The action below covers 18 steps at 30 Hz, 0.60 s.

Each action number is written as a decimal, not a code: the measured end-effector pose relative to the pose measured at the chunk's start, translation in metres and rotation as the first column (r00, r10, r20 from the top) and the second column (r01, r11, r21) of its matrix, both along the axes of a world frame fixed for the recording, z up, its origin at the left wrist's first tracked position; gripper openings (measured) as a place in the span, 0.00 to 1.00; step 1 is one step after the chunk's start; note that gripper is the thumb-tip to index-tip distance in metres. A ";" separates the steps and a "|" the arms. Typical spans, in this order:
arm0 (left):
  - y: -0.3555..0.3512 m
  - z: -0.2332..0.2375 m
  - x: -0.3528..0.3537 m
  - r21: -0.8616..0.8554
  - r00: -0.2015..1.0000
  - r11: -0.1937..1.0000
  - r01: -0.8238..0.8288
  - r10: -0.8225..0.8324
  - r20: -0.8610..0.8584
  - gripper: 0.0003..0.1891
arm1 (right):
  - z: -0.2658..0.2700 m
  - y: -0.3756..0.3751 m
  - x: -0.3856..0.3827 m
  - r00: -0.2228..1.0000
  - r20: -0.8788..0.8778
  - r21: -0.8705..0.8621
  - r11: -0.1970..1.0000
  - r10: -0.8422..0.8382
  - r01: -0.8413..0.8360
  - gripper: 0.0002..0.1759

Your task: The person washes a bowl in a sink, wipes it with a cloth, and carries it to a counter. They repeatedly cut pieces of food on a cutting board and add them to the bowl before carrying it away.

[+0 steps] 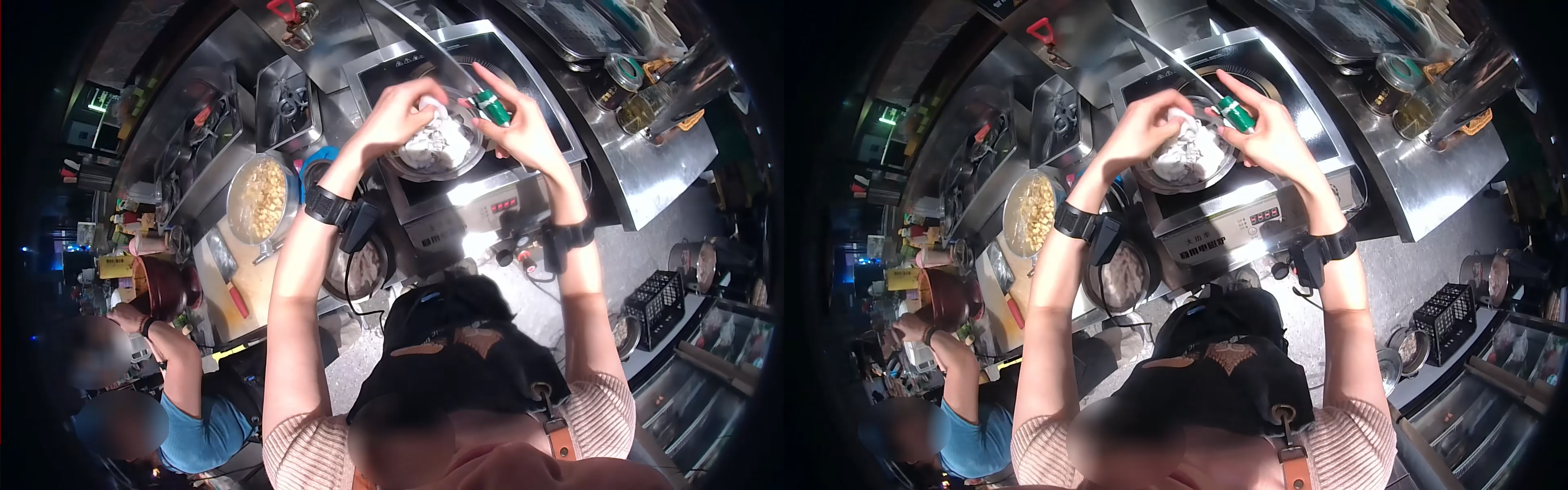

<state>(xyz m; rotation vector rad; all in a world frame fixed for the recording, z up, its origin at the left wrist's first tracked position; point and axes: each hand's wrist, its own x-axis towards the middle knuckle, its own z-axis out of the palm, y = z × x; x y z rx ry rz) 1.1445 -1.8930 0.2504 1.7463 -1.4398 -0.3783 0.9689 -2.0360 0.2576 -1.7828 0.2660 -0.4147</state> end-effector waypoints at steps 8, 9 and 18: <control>-0.015 -0.002 0.006 -0.046 0.954 0.985 0.165 -0.148 0.260 0.13 | 0.004 0.000 -0.022 0.994 0.018 0.095 0.990 -0.106 0.104 0.39; -0.011 0.007 0.008 -0.073 0.968 0.987 0.145 -0.126 0.216 0.13 | 0.002 0.001 -0.025 0.993 0.015 0.117 0.987 -0.113 0.110 0.39; 0.009 0.011 0.015 -0.136 0.999 0.991 -0.017 0.012 -0.041 0.15 | -0.001 0.021 -0.030 0.985 0.029 0.085 0.982 -0.171 0.168 0.36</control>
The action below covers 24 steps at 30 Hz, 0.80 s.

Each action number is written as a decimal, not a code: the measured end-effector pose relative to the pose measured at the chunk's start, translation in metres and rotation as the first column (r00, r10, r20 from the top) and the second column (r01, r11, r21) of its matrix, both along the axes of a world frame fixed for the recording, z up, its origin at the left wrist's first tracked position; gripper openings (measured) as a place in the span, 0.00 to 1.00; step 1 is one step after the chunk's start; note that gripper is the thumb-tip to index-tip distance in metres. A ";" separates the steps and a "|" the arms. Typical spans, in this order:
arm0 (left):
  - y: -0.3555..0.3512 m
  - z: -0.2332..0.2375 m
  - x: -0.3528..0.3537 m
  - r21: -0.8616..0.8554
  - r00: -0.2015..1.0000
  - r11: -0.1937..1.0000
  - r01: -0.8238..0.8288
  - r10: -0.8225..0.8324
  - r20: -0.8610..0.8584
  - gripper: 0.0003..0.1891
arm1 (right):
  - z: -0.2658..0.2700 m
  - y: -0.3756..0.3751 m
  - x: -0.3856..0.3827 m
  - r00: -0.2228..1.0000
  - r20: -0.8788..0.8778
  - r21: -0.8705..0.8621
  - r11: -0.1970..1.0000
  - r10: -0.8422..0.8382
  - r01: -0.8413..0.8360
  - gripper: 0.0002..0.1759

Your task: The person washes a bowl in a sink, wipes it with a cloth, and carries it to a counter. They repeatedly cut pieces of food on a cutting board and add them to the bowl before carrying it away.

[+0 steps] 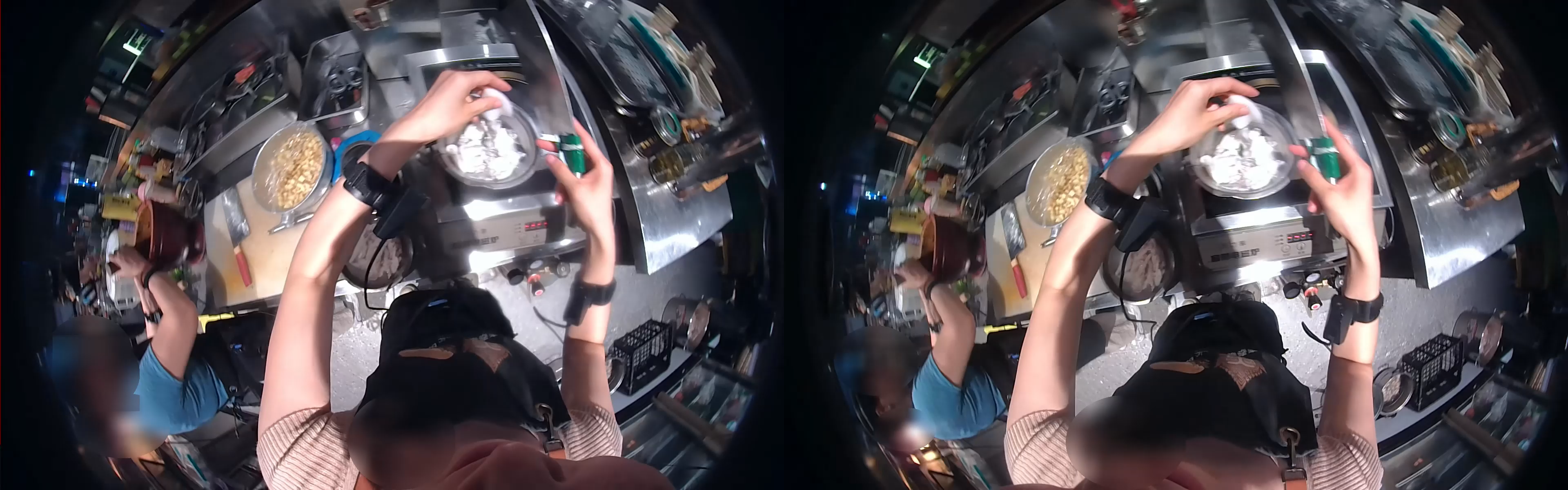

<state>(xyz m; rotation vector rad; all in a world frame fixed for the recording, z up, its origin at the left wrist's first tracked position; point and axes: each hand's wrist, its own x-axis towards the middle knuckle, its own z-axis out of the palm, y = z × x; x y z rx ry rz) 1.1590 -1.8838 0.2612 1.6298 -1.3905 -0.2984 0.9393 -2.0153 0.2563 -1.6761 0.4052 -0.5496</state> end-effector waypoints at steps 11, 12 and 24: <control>0.079 0.011 -0.001 -0.203 0.939 0.942 -0.267 0.206 -0.277 0.13 | 0.006 0.048 -0.003 0.993 0.003 -0.074 0.990 -0.122 0.122 0.32; 0.098 0.011 -0.001 -0.213 0.914 0.926 -0.311 0.230 -0.334 0.14 | 0.006 0.051 -0.005 0.997 -0.001 -0.092 0.992 -0.082 0.081 0.27; 0.382 -0.062 -0.038 0.135 0.679 0.677 -0.723 0.733 -0.037 0.18 | -0.020 0.165 0.003 0.917 -0.207 0.110 0.940 0.341 -0.324 0.21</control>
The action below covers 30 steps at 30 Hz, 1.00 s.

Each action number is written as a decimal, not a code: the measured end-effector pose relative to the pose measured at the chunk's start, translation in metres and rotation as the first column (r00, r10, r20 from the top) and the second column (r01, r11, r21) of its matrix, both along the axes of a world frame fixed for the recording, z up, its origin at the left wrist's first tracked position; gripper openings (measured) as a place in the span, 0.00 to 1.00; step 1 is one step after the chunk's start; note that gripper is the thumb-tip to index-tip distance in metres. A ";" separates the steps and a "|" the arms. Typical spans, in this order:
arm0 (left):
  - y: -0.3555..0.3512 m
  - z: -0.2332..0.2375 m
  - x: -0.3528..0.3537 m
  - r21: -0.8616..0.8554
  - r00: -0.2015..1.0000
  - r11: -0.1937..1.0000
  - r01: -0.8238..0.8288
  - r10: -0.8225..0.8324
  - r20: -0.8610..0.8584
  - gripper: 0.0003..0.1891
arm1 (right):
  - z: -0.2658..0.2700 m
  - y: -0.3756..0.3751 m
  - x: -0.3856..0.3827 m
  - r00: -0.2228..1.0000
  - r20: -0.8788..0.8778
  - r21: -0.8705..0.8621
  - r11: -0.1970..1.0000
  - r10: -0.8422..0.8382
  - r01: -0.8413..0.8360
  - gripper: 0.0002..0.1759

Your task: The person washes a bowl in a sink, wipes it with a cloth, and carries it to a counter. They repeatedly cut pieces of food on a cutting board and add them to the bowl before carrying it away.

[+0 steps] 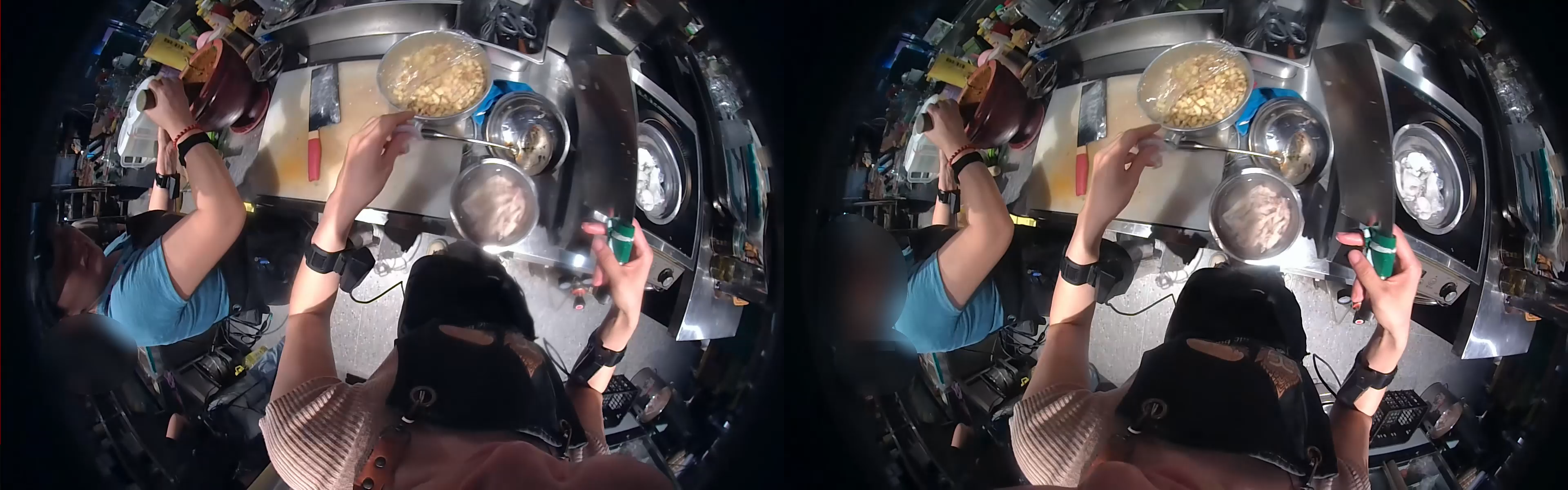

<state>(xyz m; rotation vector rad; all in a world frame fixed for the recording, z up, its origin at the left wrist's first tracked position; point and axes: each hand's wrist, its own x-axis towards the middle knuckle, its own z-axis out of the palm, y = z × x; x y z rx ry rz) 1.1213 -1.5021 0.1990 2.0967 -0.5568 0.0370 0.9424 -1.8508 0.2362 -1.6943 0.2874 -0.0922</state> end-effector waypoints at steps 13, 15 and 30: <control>0.035 -0.129 -0.066 0.370 0.901 0.928 0.035 -0.189 0.390 0.27 | -0.041 0.133 0.016 0.903 -0.343 -0.114 0.942 0.260 -0.315 0.28; 0.036 -0.132 -0.069 0.302 0.897 0.953 -0.028 -0.109 0.429 0.21 | -0.059 0.151 0.016 0.916 -0.231 -0.284 0.878 0.328 -0.386 0.26; 0.035 -0.149 -0.062 0.100 0.918 0.988 -0.121 0.073 0.389 0.09 | -0.081 0.189 0.004 0.890 -0.180 -0.311 0.834 0.419 -0.455 0.25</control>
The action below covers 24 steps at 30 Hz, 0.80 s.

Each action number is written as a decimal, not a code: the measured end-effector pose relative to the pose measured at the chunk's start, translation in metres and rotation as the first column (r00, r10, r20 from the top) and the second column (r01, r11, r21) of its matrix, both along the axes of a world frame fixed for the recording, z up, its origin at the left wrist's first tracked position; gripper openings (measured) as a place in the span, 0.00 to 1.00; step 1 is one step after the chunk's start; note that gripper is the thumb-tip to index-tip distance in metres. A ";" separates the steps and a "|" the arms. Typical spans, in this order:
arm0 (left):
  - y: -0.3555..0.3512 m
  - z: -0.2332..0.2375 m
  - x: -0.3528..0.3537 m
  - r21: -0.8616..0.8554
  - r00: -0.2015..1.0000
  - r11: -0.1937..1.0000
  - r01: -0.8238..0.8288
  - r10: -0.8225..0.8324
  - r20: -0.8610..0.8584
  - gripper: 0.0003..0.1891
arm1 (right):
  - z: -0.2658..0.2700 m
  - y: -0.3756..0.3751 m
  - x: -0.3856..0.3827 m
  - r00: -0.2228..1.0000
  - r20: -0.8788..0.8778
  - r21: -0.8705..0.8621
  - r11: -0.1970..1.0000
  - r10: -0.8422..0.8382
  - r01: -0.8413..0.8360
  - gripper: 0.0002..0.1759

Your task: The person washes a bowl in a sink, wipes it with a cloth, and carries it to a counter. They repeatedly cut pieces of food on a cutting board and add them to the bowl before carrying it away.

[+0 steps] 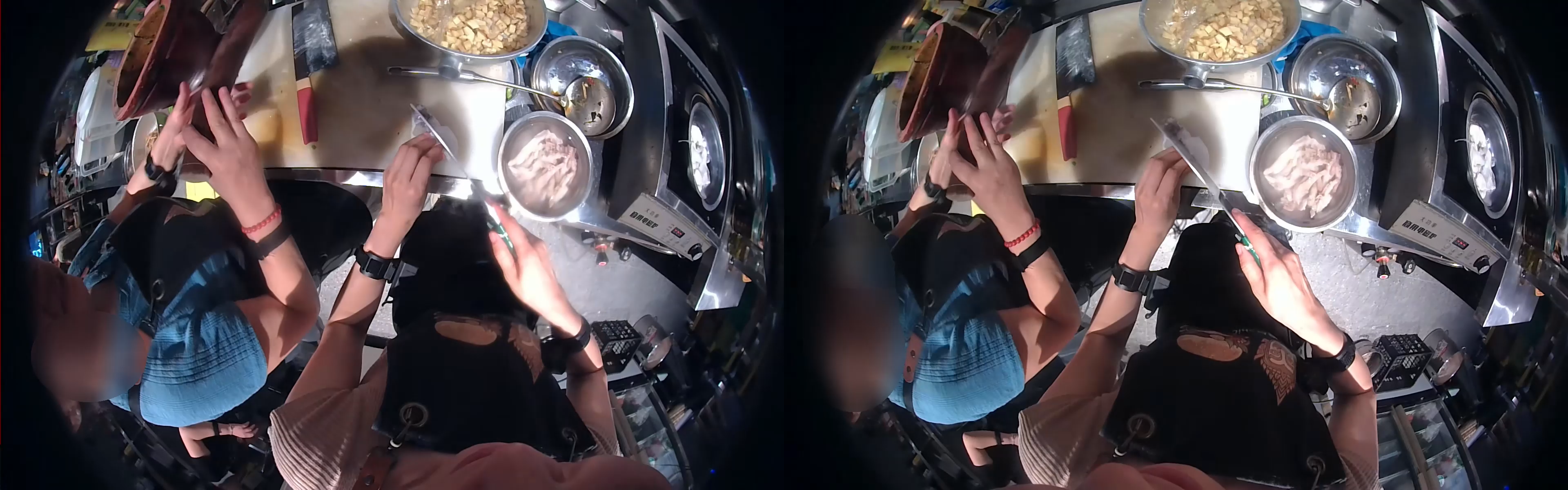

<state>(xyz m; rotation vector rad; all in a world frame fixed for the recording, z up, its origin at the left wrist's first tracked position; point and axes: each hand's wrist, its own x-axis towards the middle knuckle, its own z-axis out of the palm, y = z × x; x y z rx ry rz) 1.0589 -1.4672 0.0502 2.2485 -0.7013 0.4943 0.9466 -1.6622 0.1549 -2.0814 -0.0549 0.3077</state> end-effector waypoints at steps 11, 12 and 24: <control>-0.007 0.007 0.015 0.096 1.000 0.995 0.026 -0.027 0.010 0.09 | -0.003 0.000 -0.005 0.992 0.044 -0.022 0.993 -0.117 0.118 0.25; -0.008 0.006 0.016 0.100 1.000 0.995 0.029 -0.029 -0.004 0.09 | 0.000 -0.001 -0.003 0.992 0.012 -0.017 0.992 -0.124 0.124 0.25; -0.009 0.001 0.015 0.020 0.997 0.998 0.058 -0.057 -0.042 0.08 | -0.003 0.013 -0.007 0.992 0.062 0.059 0.993 -0.107 0.103 0.26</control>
